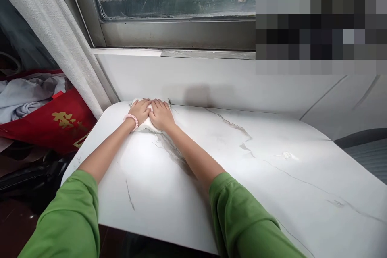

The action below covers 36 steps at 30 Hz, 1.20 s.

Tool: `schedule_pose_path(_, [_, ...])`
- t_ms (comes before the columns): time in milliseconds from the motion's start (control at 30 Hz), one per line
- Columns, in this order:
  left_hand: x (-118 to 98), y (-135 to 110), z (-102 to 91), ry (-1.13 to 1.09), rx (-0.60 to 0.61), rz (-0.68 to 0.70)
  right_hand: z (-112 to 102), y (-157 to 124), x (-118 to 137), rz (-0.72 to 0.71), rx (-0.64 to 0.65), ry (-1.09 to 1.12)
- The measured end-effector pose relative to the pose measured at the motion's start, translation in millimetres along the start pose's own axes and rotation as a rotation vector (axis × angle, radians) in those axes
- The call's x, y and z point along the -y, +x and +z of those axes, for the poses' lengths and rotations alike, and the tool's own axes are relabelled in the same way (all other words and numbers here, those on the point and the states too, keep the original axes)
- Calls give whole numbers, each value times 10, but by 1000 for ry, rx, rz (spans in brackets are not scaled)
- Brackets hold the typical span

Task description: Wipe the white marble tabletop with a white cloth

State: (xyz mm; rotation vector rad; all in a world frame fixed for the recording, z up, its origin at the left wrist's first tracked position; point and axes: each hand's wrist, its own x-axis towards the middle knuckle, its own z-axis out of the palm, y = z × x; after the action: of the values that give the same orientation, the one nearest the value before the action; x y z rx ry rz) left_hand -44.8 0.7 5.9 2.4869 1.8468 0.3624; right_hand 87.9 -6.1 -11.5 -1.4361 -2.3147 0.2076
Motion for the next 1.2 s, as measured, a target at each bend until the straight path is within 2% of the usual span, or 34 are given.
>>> schedule_pose_path(167, [-84,-403,-45,2,2,-7,-43,-293,168,-12,48,29])
schedule_pose_path(467, [-140,-1551,-239,32,-32,12,-106,-1127,862,-86,59,104])
schedule_pose_path(700, [-64,-2650,-419,81,-125,-89,-117,-1669,1491,-299,104,208])
schedule_pose_path(800, [-17,-2953,-477,114,-155,-163,-88,-1738,1679,-385,130,246])
schedule_pose_path(900, [38,-3027,-522,125,-163,-215,-40,-1694,1762,-433,142,256])
schedule_pose_path(1000, [121,-2893,-557,102,-154,-228,14,-1565,1752,-442,137,260])
schedule_pose_path(1100, [250,-2596,-577,60,-118,-207,67,-1345,1684,-402,129,244])
schedule_pose_path(1200, [426,-2169,-561,19,-87,-174,132,-1020,1567,-329,111,205])
